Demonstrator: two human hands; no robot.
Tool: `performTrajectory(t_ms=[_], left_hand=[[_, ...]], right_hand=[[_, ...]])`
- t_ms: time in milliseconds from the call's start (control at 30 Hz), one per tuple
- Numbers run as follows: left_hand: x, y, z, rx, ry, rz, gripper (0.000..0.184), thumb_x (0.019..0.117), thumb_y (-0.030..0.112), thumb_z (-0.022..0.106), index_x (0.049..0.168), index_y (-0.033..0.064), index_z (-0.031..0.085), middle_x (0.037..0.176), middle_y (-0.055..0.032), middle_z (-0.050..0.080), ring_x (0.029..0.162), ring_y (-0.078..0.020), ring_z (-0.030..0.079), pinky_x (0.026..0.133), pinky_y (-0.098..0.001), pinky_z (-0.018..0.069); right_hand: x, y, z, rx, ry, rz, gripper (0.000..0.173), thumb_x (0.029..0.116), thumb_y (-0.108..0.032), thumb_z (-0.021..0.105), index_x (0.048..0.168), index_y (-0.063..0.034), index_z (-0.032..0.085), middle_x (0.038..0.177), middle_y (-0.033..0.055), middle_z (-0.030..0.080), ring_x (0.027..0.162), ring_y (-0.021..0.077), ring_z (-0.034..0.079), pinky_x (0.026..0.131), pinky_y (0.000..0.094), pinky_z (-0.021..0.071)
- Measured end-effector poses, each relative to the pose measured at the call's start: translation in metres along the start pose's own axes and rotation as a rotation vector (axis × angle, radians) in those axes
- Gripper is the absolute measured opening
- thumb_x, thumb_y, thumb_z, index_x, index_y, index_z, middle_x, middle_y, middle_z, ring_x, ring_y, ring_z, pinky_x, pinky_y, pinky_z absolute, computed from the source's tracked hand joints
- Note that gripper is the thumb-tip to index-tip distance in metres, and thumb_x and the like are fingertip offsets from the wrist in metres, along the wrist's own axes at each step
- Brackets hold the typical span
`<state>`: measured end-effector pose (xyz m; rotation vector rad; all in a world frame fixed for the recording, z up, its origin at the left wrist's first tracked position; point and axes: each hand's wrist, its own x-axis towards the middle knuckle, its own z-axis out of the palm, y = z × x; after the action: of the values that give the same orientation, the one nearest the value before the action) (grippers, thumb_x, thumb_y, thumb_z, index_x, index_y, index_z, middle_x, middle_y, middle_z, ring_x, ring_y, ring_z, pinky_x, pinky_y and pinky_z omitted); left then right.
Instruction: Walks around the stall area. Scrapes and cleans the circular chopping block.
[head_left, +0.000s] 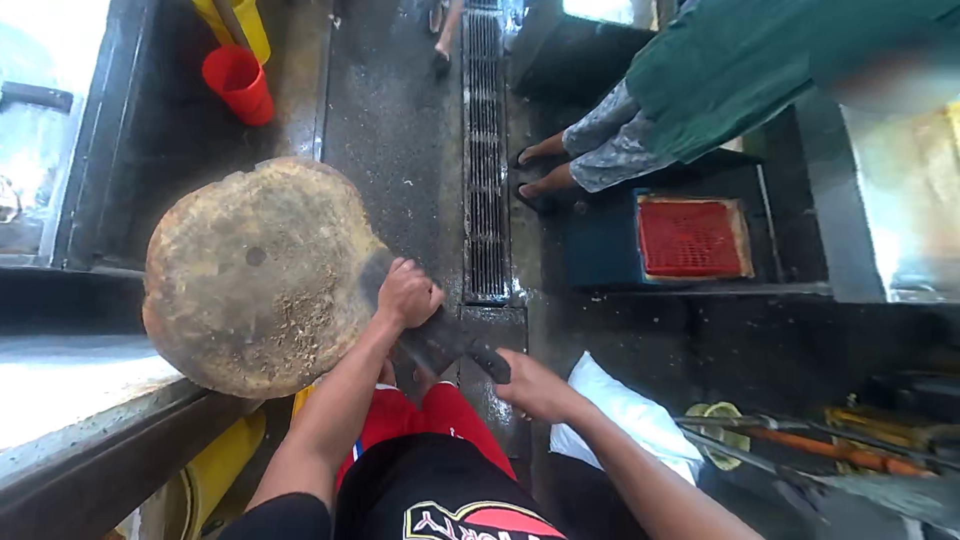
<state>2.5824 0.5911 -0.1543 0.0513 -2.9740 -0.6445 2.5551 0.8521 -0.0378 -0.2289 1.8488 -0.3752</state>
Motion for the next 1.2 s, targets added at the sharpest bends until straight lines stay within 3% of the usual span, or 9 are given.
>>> performTrajectory(t_ms=[100,200,300,533,667,733,967,1067,1200], left_hand=[[0.020,-0.006,0.005,0.001,0.001,0.073,0.045,0.0974,0.037,0.046,0.063,0.0120,0.063,0.073,-0.0032,0.068,0.091,-0.0239,0.066,0.105,-0.0461,0.0438],[-0.052,-0.025,-0.006,0.008,-0.028,-0.079,0.045,0.0992,0.034,0.041,0.069,0.0102,0.064,0.079,-0.0054,0.069,0.097,-0.0245,0.067,0.111,-0.0467,0.0423],[-0.112,-0.026,-0.013,0.015,-0.020,-0.213,0.047,0.0987,0.034,0.039,0.064,0.0098,0.059,0.073,-0.0069,0.067,0.089,-0.0274,0.067,0.106,-0.0485,0.0436],[-0.001,-0.005,0.003,-0.024,0.018,-0.031,0.046,0.0972,0.040,0.047,0.065,0.0128,0.066,0.076,-0.0025,0.069,0.094,-0.0230,0.067,0.107,-0.0460,0.0432],[-0.083,-0.027,-0.014,0.006,-0.046,-0.192,0.047,0.1001,0.036,0.040,0.072,0.0100,0.066,0.083,-0.0065,0.070,0.100,-0.0253,0.068,0.114,-0.0478,0.0401],[-0.112,-0.028,-0.018,0.020,-0.050,-0.259,0.047,0.0989,0.035,0.039,0.069,0.0085,0.064,0.080,-0.0077,0.071,0.096,-0.0268,0.069,0.110,-0.0484,0.0414],[-0.008,-0.001,0.003,-0.011,0.031,-0.046,0.046,0.0973,0.040,0.047,0.065,0.0131,0.066,0.073,-0.0021,0.068,0.091,-0.0228,0.066,0.104,-0.0446,0.0437],[-0.054,-0.015,-0.007,-0.040,0.023,-0.111,0.045,0.0996,0.036,0.042,0.069,0.0110,0.064,0.079,-0.0049,0.069,0.097,-0.0238,0.067,0.111,-0.0457,0.0418],[-0.061,-0.004,-0.007,-0.047,-0.013,-0.145,0.048,0.1000,0.035,0.039,0.067,0.0097,0.063,0.075,-0.0053,0.068,0.092,-0.0240,0.067,0.107,-0.0453,0.0419]], right_hand=[[0.009,-0.002,-0.003,0.056,-0.011,0.000,0.044,0.0832,-0.017,0.072,0.124,-0.0120,0.056,0.080,0.0105,0.065,0.053,0.0212,0.062,0.051,0.0415,0.0561],[0.009,-0.021,0.027,-0.061,-0.163,-0.056,0.049,0.0877,-0.016,0.072,0.133,-0.0110,0.054,0.092,0.0143,0.067,0.064,0.0261,0.066,0.060,0.0480,0.0589],[0.007,-0.021,0.053,-0.140,-0.240,-0.099,0.042,0.0861,-0.019,0.073,0.124,-0.0126,0.057,0.092,0.0125,0.068,0.067,0.0266,0.067,0.063,0.0500,0.0586],[0.007,-0.003,-0.004,0.012,-0.035,-0.031,0.044,0.0827,-0.016,0.072,0.123,-0.0107,0.057,0.081,0.0118,0.065,0.054,0.0228,0.062,0.052,0.0434,0.0567],[0.011,-0.027,0.036,-0.128,-0.184,-0.104,0.051,0.0875,-0.017,0.074,0.135,-0.0093,0.055,0.096,0.0168,0.068,0.069,0.0294,0.068,0.065,0.0524,0.0592],[0.016,-0.023,0.056,-0.164,-0.217,-0.123,0.046,0.0859,-0.019,0.073,0.129,-0.0126,0.057,0.095,0.0138,0.068,0.068,0.0277,0.068,0.063,0.0516,0.0589],[0.001,-0.004,-0.006,-0.044,-0.032,-0.009,0.046,0.0820,-0.016,0.073,0.125,-0.0109,0.057,0.083,0.0125,0.066,0.057,0.0239,0.064,0.054,0.0448,0.0576],[-0.004,-0.028,0.017,-0.160,-0.120,-0.010,0.052,0.0865,-0.016,0.075,0.134,-0.0092,0.055,0.095,0.0161,0.068,0.068,0.0282,0.068,0.064,0.0510,0.0598],[-0.011,-0.017,0.023,-0.146,-0.103,0.008,0.046,0.0850,-0.019,0.074,0.127,-0.0127,0.057,0.090,0.0129,0.068,0.064,0.0261,0.067,0.061,0.0489,0.0588]])
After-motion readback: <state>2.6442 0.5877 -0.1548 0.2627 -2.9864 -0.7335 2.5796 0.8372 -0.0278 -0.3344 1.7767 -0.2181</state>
